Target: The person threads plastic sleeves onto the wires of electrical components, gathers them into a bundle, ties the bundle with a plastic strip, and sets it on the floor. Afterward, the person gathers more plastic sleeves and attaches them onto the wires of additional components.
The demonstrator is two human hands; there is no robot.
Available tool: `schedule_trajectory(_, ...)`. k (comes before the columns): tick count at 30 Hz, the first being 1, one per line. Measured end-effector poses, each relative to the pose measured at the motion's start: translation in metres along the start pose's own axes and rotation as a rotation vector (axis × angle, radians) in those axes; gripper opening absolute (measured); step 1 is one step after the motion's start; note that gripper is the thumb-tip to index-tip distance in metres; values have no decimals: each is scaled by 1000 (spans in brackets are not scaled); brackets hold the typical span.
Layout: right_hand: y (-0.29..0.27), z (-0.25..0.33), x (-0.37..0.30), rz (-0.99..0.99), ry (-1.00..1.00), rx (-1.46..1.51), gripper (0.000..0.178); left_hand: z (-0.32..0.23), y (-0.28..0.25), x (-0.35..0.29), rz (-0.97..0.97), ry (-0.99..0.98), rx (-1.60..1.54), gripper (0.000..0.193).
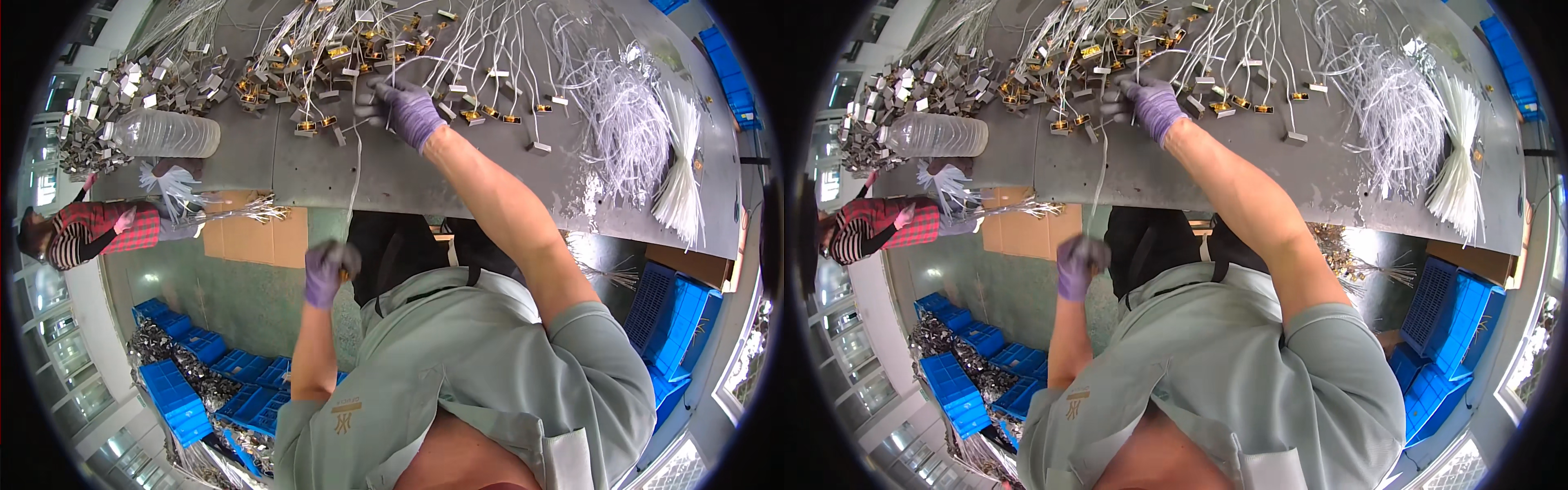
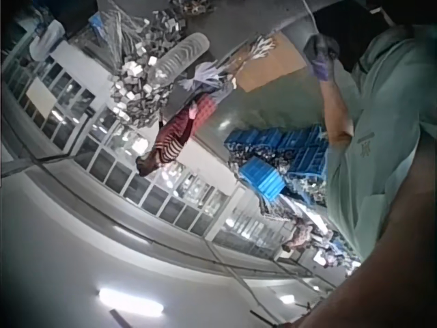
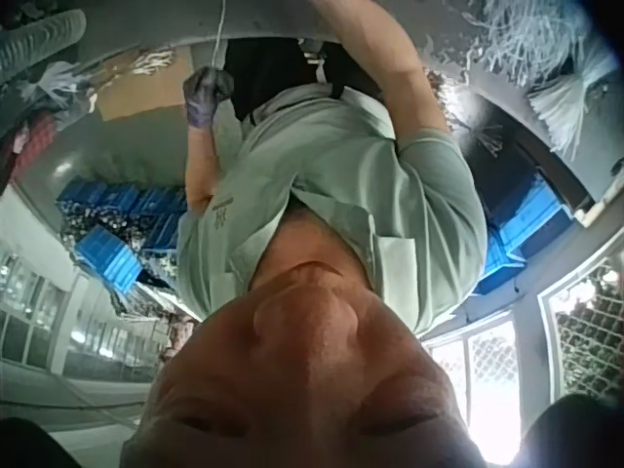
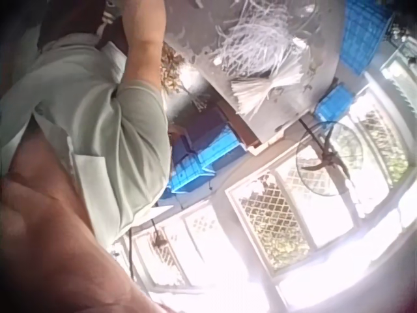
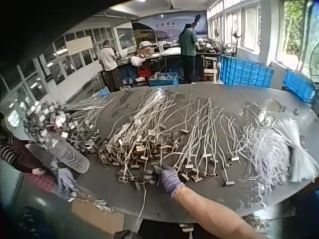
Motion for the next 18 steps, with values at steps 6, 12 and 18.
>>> schedule_trajectory(6,6,25,-10,-196,-168,-104,23,-11,-24,-96,-11,-188,31,46)
schedule_trajectory(12,-7,32,-18,-287,-154,-170,22,-58,-10,-90,-146,96,-412,48)
schedule_trajectory(18,0,71,-40,-156,-333,-15,23,-46,-24,-94,-156,-98,-27,55)
Point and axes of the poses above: each hand's wrist, its own x-axis towards the middle knuckle, its own y-axis out of the palm, z = x × y, the point moved 5 cm from there along x, towards the middle knuckle, and after that the axes turned 10 degrees about y, right-handed, at the moved point
